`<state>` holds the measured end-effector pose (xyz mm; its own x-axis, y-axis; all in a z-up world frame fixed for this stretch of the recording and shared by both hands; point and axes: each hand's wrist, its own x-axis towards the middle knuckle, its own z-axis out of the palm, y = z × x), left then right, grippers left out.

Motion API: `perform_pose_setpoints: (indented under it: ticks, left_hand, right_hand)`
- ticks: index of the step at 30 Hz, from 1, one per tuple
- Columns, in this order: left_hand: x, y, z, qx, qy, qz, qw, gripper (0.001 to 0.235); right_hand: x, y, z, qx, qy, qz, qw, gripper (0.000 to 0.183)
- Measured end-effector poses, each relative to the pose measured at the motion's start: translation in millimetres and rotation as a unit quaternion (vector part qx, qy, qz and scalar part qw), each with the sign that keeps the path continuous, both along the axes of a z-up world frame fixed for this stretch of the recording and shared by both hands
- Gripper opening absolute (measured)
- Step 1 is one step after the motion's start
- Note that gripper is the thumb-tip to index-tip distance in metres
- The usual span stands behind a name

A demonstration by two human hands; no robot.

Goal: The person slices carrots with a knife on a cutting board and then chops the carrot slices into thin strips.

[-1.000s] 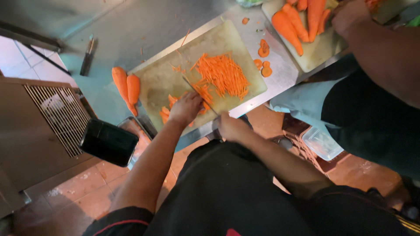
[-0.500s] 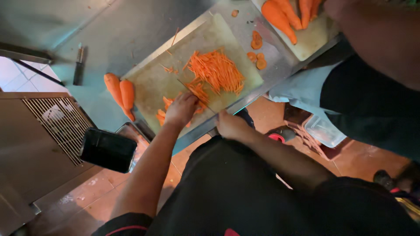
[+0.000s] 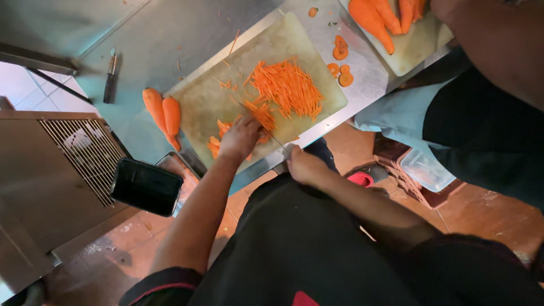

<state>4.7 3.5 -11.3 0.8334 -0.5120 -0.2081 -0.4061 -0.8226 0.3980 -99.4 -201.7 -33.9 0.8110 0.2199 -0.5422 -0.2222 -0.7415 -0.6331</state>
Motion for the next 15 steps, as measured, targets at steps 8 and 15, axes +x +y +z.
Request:
perform_pose_setpoints:
  ticks: [8, 15]
  left_hand:
    - [-7, 10, -17, -0.038, -0.026, -0.011, 0.999, 0.026]
    - [-5, 9, -14, -0.079, -0.061, -0.026, 0.995, 0.026]
  right_hand:
    - [-7, 3, -16, -0.016, 0.003, -0.001, 1.000, 0.043]
    - [-7, -6, -24, -0.011, -0.040, -0.018, 0.999, 0.046]
